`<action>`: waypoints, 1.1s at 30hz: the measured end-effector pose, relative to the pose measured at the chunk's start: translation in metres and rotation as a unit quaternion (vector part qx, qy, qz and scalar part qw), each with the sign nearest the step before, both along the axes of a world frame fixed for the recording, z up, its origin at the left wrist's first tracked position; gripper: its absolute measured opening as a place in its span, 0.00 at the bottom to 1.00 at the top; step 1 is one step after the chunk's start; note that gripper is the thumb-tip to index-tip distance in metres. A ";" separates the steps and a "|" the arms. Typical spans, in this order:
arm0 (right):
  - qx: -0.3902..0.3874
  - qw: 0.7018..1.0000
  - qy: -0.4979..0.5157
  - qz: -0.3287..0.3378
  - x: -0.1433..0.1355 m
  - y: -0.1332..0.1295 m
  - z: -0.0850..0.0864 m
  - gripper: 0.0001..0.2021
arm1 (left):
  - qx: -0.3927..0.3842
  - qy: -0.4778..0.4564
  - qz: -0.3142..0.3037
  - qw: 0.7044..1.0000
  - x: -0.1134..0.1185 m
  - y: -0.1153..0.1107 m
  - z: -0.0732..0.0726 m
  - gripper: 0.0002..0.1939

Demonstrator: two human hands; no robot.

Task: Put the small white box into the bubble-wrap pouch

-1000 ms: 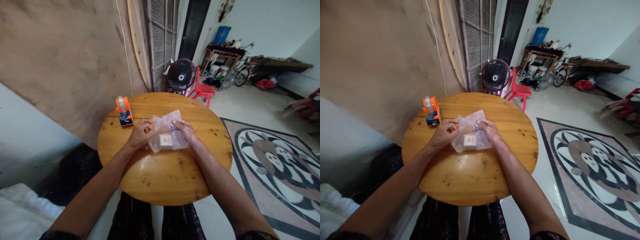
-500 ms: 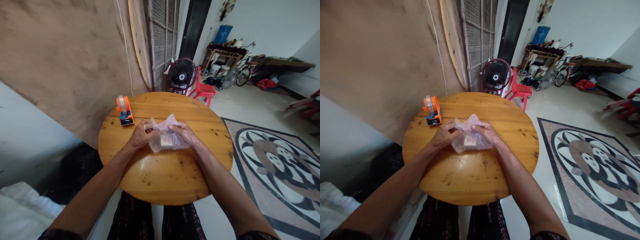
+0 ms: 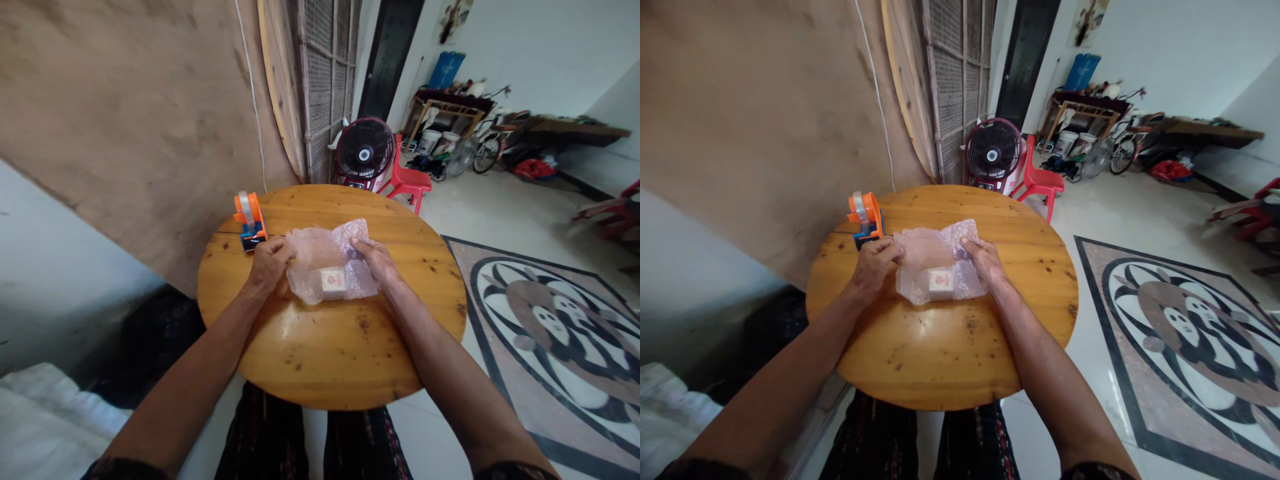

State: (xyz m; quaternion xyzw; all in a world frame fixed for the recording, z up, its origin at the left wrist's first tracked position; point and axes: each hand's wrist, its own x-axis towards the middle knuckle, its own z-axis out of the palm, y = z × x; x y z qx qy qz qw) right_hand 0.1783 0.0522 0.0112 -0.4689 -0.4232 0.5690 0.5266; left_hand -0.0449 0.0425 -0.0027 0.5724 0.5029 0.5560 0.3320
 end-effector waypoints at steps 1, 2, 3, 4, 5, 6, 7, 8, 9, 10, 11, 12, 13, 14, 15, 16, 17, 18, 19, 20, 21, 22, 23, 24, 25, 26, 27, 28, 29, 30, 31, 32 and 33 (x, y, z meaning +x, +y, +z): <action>-0.006 1.000 0.004 -0.005 0.000 0.000 0.000 0.16 | -0.018 -0.034 0.002 0.999 0.000 0.001 0.000 0.10; -0.010 1.000 0.006 -0.007 0.000 0.000 0.000 0.15 | -0.036 -0.069 0.005 0.997 -0.001 0.002 0.000 0.09; -0.011 1.000 0.006 -0.008 0.000 0.001 0.001 0.15 | -0.054 -0.101 0.010 0.993 -0.001 0.004 -0.001 0.09; -0.012 1.000 0.006 -0.010 0.000 0.001 0.001 0.15 | -0.071 -0.128 0.016 0.989 -0.001 0.005 -0.001 0.09; -0.012 1.000 0.005 -0.012 0.000 0.001 0.001 0.15 | -0.083 -0.147 0.025 0.985 -0.001 0.006 -0.001 0.09; -0.012 1.000 0.005 -0.017 0.000 0.002 0.001 0.15 | -0.090 -0.160 0.033 0.982 -0.001 0.006 -0.001 0.10; -0.012 1.000 0.006 -0.023 0.000 0.002 0.000 0.15 | -0.095 -0.168 0.040 0.980 -0.001 0.007 -0.001 0.10; -0.013 1.000 0.007 -0.027 0.000 0.003 0.000 0.15 | -0.098 -0.175 0.045 0.979 -0.001 0.008 -0.001 0.10; -0.014 0.999 0.009 -0.031 0.001 0.004 0.000 0.15 | -0.097 -0.183 0.050 0.977 -0.002 0.008 -0.001 0.11; -0.015 0.999 0.011 -0.034 0.001 0.004 -0.001 0.14 | -0.094 -0.191 0.055 0.976 -0.002 0.008 -0.002 0.11; -0.017 0.999 0.013 -0.033 0.002 0.005 -0.001 0.14 | -0.091 -0.197 0.059 0.974 -0.002 0.009 -0.002 0.11; -0.018 0.999 0.016 -0.032 0.002 0.006 -0.001 0.14 | -0.089 -0.202 0.063 0.973 -0.002 0.009 -0.002 0.11; -0.018 0.999 0.019 -0.031 0.003 0.006 -0.002 0.14 | -0.087 -0.205 0.067 0.973 -0.002 0.009 -0.002 0.11; -0.018 0.999 0.023 -0.031 0.003 0.007 -0.002 0.14 | -0.090 -0.203 0.069 0.973 -0.002 0.009 -0.002 0.11; -0.017 0.999 0.025 -0.031 0.003 0.007 -0.003 0.14 | -0.098 -0.197 0.068 0.973 -0.002 0.009 -0.002 0.10; -0.017 0.999 0.025 -0.031 0.004 0.007 -0.003 0.15 | -0.109 -0.190 0.064 0.974 -0.002 0.009 -0.003 0.09; -0.016 0.999 0.023 -0.032 0.004 0.008 -0.004 0.15 | -0.119 -0.183 0.059 0.974 -0.002 0.009 -0.003 0.09; -0.015 0.999 0.018 -0.032 0.005 0.008 -0.004 0.15 | -0.127 -0.177 0.053 0.975 -0.002 0.009 -0.003 0.09; -0.014 0.999 0.013 -0.033 0.005 0.009 -0.005 0.15 | -0.132 -0.173 0.049 0.975 -0.002 0.009 -0.003 0.09; -0.013 0.999 0.007 -0.033 0.005 0.009 -0.006 0.15 | -0.130 -0.171 0.047 0.975 -0.002 0.009 -0.003 0.11; -0.012 0.999 0.001 -0.034 0.006 0.010 -0.006 0.15 | -0.118 -0.172 0.047 0.977 -0.002 0.009 -0.002 0.13; -0.011 0.999 -0.005 -0.034 0.006 0.010 -0.007 0.15 | -0.098 -0.170 0.047 0.979 -0.003 0.009 -0.002 0.14; -0.008 0.999 -0.013 -0.034 0.007 0.011 -0.008 0.15 | -0.068 -0.164 0.049 0.983 -0.003 0.008 -0.001 0.16; -0.006 0.999 -0.022 -0.034 0.007 0.011 -0.009 0.15 | -0.030 -0.148 0.053 0.987 -0.003 0.006 -0.001 0.17; -0.003 0.999 -0.031 -0.032 0.008 0.012 -0.010 0.15 | 0.013 -0.121 0.062 0.991 -0.004 0.004 -0.001 0.17; 0.000 0.999 -0.041 -0.027 0.008 0.012 -0.010 0.15 | 0.060 -0.082 0.073 0.992 -0.003 0.002 0.000 0.16; 0.004 0.999 -0.049 -0.023 0.009 0.012 -0.011 0.15 | 0.106 -0.037 0.082 0.990 -0.003 -0.001 0.000 0.15; 0.007 0.998 -0.056 -0.018 0.009 0.013 -0.011 0.15 | 0.150 0.010 0.087 0.985 -0.002 -0.004 0.001 0.14; 0.010 0.998 -0.061 -0.016 0.009 0.013 -0.012 0.15 | 0.190 0.053 0.084 0.977 -0.001 -0.007 0.001 0.12; 0.013 0.997 -0.068 -0.017 0.010 0.014 -0.013 0.15 | 0.225 0.087 0.073 0.968 0.000 -0.010 0.002 0.11; 0.016 0.997 -0.079 -0.021 0.010 0.015 -0.014 0.15 | 0.253 0.112 0.056 0.959 0.001 -0.012 0.002 0.10; 0.019 0.995 -0.091 -0.024 0.010 0.016 -0.015 0.15 | 0.272 0.129 0.035 0.953 0.002 -0.013 0.003 0.08; 0.022 0.994 -0.105 -0.026 0.011 0.017 -0.016 0.15 | 0.283 0.141 0.014 0.948 0.003 -0.015 0.003 0.07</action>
